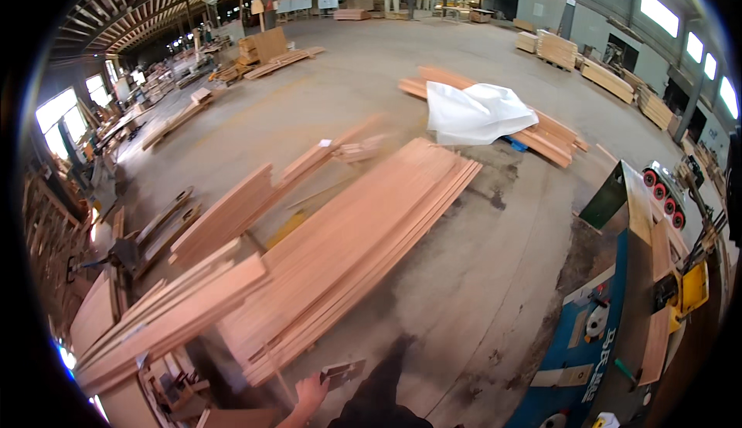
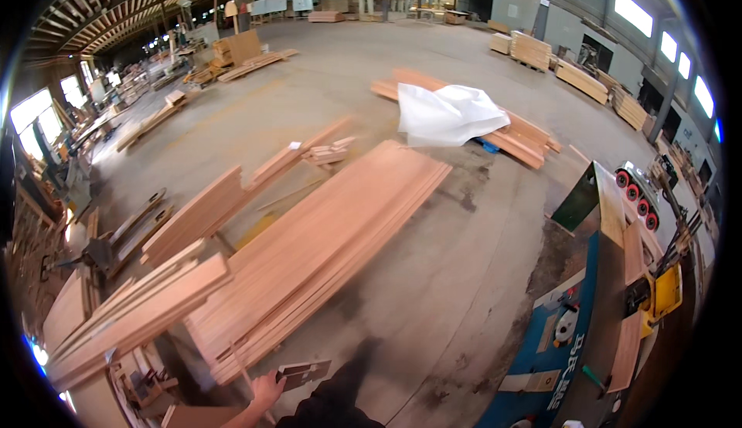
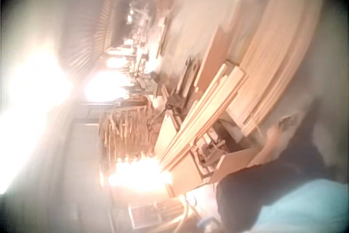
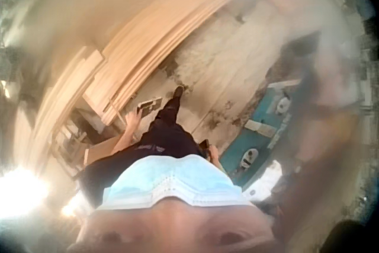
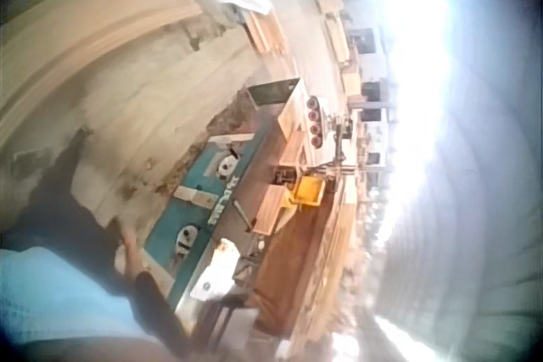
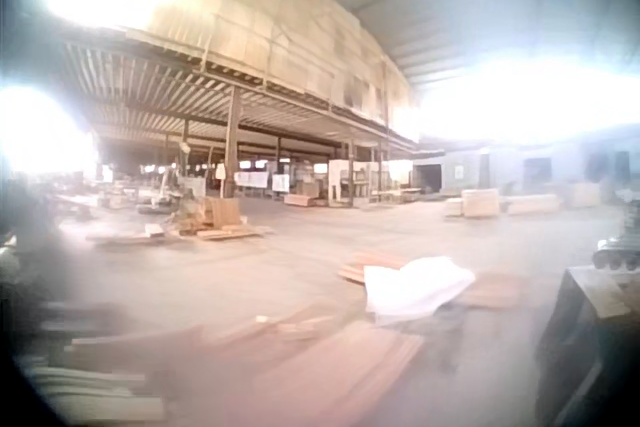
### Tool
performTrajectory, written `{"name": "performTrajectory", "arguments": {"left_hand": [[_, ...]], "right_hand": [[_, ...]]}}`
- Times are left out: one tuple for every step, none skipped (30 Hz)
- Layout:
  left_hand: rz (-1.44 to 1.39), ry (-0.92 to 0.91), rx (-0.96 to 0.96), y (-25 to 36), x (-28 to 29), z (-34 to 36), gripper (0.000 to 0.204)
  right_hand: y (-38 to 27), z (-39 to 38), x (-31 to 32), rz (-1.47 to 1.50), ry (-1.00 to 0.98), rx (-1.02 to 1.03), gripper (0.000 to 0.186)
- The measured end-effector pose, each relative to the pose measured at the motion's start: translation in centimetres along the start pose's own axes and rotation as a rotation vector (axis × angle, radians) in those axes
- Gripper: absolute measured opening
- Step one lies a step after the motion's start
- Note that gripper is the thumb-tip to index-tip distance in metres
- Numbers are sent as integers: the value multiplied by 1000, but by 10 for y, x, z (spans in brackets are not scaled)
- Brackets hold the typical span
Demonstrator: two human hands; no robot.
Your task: The person operates a yellow mortising machine to drill holes into wooden planks. They retrieve planks from a nearby stack, position them under the machine, and use a wrench to tighten the blade assembly before and after drilling. The person also walks through the workshop to collect materials and returns to continue the drilling process.
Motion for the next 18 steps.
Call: {"name": "performTrajectory", "arguments": {"left_hand": [[-2, 30, -26, 38, 17, 46, 34], [-10, 46, -60, 76, 26, 88, 33], [-54, 104, -119, 105, 36, 147, 33], [-115, 145, -171, 142, 38, 194, 34], [-181, 171, -189, 191, 58, 234, 34], [-227, 202, -207, 235, 87, 276, 33], [-223, 265, -204, 270, 109, 315, 32], [-211, 314, -204, 299, 123, 347, 31], [-245, 321, -187, 324, 130, 386, 30], [-278, 330, -167, 348, 132, 424, 28], [-318, 341, -140, 371, 127, 454, 27], [-359, 352, -143, 399, 123, 487, 26], [-399, 363, -141, 424, 121, 520, 25], [-449, 389, -130, 451, 118, 558, 24], [-518, 392, -112, 480, 114, 593, 24], [-581, 401, -112, 510, 113, 625, 23], [-645, 396, -118, 545, 110, 659, 23], [-699, 397, -116, 577, 106, 696, 23]], "right_hand": [[-10, 23, 38, 7, 8, -60, 27], [-9, 41, 77, 12, 23, -125, 27], [-14, 63, 106, 31, 41, -178, 27], [-11, 77, 137, 37, 54, -232, 28], [-10, 95, 161, 50, 71, -286, 28], [-12, 115, 177, 68, 77, -323, 28], [-11, 135, 189, 88, 79, -353, 29], [-9, 153, 198, 104, 72, -386, 29], [-11, 171, 202, 118, 64, -419, 29], [-15, 187, 204, 126, 50, -449, 29], [-13, 204, 204, 125, 36, -475, 30], [-8, 229, 202, 117, 36, -497, 30], [-3, 253, 201, 89, 31, -511, 30], [12, 285, 193, 18, 47, -500, 31], [29, 319, 191, -104, 85, -486, 31], [28, 337, 230, 5, 333, -677, 32], [23, 361, 273, 116, 270, -752, 33], [7, 396, 352, 234, 217, -811, 34]]}}
Point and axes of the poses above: each hand's wrist, its own z-axis towards the middle knuckle, its own x-axis out of the back of the hand, y = z × x, the point moved 9 cm from there along z, towards the middle knuckle, and after that the axes turned 5 degrees about -x, right-handed, at the moved point
